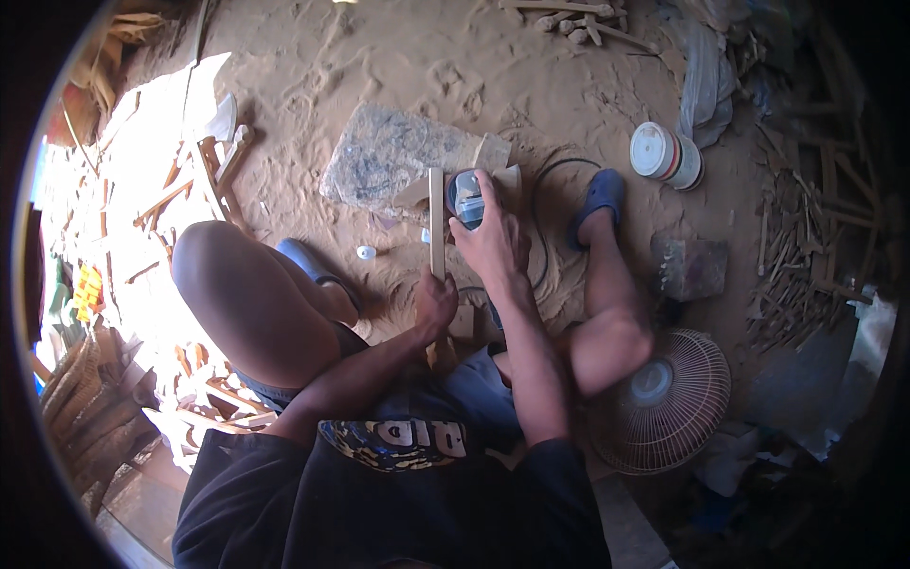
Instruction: The person sands a wooden object shaped like a decorative axe or tool using an angle grinder, turning the object to sand different sides and the handle.
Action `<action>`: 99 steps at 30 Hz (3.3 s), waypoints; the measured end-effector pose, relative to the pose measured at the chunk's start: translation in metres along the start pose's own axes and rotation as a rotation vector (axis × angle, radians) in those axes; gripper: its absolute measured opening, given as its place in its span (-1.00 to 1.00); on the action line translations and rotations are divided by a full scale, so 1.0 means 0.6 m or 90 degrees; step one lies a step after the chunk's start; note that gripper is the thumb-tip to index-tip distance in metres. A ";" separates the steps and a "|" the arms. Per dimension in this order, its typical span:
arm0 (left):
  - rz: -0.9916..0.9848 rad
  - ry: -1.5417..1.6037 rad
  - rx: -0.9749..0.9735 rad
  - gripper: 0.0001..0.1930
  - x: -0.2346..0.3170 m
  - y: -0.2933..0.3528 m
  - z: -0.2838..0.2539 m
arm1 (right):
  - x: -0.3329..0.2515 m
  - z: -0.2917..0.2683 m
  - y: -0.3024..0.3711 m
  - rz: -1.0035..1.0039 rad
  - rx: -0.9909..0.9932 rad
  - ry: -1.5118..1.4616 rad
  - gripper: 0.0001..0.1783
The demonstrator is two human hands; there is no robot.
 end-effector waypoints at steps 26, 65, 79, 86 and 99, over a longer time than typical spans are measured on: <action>-0.064 -0.025 -0.021 -0.70 0.002 -0.002 -0.002 | 0.012 -0.006 -0.015 -0.015 0.037 -0.034 -0.01; 0.024 0.000 -0.001 -0.74 0.024 0.004 -0.013 | 0.075 -0.050 -0.028 0.131 0.104 -0.001 0.00; 0.002 0.007 -0.055 -0.70 -0.006 -0.015 0.014 | 0.101 -0.055 0.000 0.084 0.126 -0.033 -0.03; -0.075 0.134 -0.152 -0.58 0.052 -0.057 -0.003 | 0.191 -0.143 0.030 0.010 0.308 -0.387 0.13; 0.378 -0.253 -0.274 -0.63 0.354 -0.175 -0.284 | 0.183 -0.156 0.042 -0.334 -0.018 -1.402 -0.36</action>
Point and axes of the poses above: each hand's wrist, its own y-axis away from the middle knuckle, its own z-axis out of the palm, x = y × z, the point moved 10 cm from there along -y, towards the middle knuckle, and after that the axes turned 9 degrees about -x, right-handed, at the moved point
